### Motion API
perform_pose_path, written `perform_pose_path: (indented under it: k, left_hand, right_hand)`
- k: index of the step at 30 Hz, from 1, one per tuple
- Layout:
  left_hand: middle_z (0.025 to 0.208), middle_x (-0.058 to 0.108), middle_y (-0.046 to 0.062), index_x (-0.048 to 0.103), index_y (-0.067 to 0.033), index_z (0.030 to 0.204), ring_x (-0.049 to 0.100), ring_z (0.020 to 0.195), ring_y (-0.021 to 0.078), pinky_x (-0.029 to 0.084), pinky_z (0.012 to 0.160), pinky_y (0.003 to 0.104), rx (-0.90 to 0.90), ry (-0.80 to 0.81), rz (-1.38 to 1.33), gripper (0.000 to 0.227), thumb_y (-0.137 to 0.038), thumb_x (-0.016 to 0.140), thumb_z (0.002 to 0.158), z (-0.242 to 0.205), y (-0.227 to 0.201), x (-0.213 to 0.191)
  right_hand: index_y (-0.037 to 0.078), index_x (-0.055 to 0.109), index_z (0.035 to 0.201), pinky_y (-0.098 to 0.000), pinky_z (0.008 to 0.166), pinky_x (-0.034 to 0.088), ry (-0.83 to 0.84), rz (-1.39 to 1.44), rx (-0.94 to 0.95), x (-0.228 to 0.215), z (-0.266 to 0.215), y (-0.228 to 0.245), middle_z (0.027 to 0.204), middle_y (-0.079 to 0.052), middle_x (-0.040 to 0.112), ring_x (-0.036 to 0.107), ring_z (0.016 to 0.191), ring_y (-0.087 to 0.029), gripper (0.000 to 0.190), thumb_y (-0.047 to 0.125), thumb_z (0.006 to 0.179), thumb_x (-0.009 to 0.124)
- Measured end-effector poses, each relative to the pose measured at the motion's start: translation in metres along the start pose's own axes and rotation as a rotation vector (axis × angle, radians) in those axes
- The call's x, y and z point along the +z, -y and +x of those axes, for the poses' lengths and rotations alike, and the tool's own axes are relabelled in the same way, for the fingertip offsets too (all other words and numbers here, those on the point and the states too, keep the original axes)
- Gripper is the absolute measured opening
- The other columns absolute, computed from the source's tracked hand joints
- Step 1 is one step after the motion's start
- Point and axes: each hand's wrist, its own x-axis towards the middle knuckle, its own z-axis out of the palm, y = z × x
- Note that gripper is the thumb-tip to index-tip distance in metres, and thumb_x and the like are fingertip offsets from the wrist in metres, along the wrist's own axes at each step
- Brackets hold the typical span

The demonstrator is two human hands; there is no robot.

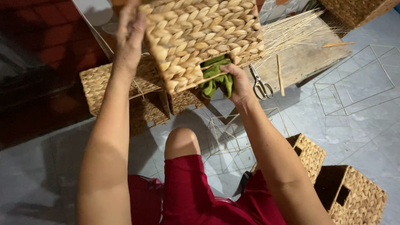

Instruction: The person wipes the exterior and interior surfaces of woven baskets using a green cloth. They rotate the basket to clean all sides and the bottom, then place it aside and pick up another basket to repeat the process.

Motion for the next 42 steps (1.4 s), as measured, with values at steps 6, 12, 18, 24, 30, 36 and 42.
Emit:
perform_pose_path:
  k: [6, 12, 18, 24, 30, 36, 42]
  left_hand:
    - [0.122, 0.061, 0.01, 0.061, -0.012, 0.133, 0.06, 0.112, 0.0216, 0.053, 0.098, 0.044, 0.005, -0.13, -0.148, 0.05, -0.049, 0.069, 0.1, -0.044, -0.044, -0.011]
    - [0.118, 0.059, 0.008, 0.058, -0.0091, 0.137, 0.056, 0.097, 0.0159, 0.051, 0.088, 0.035, 0.115, -0.249, -0.041, 0.039, -0.039, 0.067, 0.112, -0.097, -0.131, -0.032]
    - [0.138, 0.058, 0.007, 0.045, -0.0025, 0.158, 0.06, 0.096, 0.0118, 0.047, 0.074, 0.02, 0.042, -0.175, 0.015, 0.053, -0.032, 0.057, 0.116, -0.169, -0.242, -0.037]
    - [0.139, 0.056, 0.006, 0.045, -0.0084, 0.152, 0.059, 0.12, 0.0135, 0.056, 0.103, 0.029, 0.113, 0.031, -0.175, 0.044, -0.024, 0.065, 0.116, -0.214, -0.24, -0.017]
    - [0.137, 0.051, 0.02, 0.035, -0.0062, 0.141, 0.055, 0.133, 0.027, 0.05, 0.118, 0.047, -0.248, 0.1, -0.546, 0.052, -0.025, 0.067, 0.104, -0.273, -0.217, 0.02]
    - [0.11, 0.059, 0.017, 0.046, -0.0018, 0.122, 0.062, 0.099, 0.0209, 0.06, 0.09, 0.038, -0.444, 0.288, -0.464, 0.046, -0.04, 0.06, 0.102, -0.315, -0.161, 0.047]
    - [0.107, 0.066, 0.014, 0.058, -0.0002, 0.111, 0.068, 0.095, 0.0218, 0.063, 0.082, 0.037, -0.62, 0.336, -0.243, 0.039, -0.033, 0.068, 0.094, -0.356, -0.125, 0.095]
  right_hand:
    - [-0.01, 0.06, 0.119, -0.0384, 0.089, 0.06, 0.088, -0.018, -0.004, 0.037, -0.022, 0.002, 0.103, -0.016, 0.071, 0.071, 0.091, -0.026, 0.042, 0.005, 0.08, 0.065]
    - [-0.004, 0.059, 0.126, -0.0359, 0.086, 0.062, 0.248, -0.143, -0.138, 0.1, -0.063, 0.044, 0.108, -0.016, 0.07, 0.072, 0.093, -0.024, 0.049, 0.004, 0.078, 0.06]
    - [-0.009, 0.063, 0.118, -0.0332, 0.087, 0.059, 0.285, -0.113, -0.225, 0.099, -0.081, 0.092, 0.108, -0.019, 0.069, 0.07, 0.09, -0.025, 0.036, 0.002, 0.084, 0.056]
    - [-0.002, 0.067, 0.106, -0.0322, 0.078, 0.056, 0.323, -0.129, -0.29, 0.074, -0.112, 0.138, 0.096, -0.014, 0.07, 0.065, 0.079, -0.023, 0.026, 0.005, 0.083, 0.056]
    - [0.008, 0.067, 0.103, -0.0273, 0.063, 0.051, 0.257, -0.685, -0.39, 0.041, -0.145, 0.164, 0.092, -0.005, 0.068, 0.06, 0.07, -0.014, 0.027, 0.009, 0.078, 0.057]
    - [0.011, 0.067, 0.103, -0.0277, 0.061, 0.049, 0.163, -1.007, -0.058, 0.001, -0.158, 0.13, 0.086, 0.0, 0.063, 0.057, 0.073, -0.012, 0.037, 0.016, 0.067, 0.059]
    - [0.0, 0.072, 0.097, -0.0274, 0.074, 0.051, 0.225, -1.121, 0.152, -0.028, -0.164, 0.083, 0.087, -0.004, 0.071, 0.064, 0.082, -0.017, 0.033, 0.019, 0.071, 0.068]
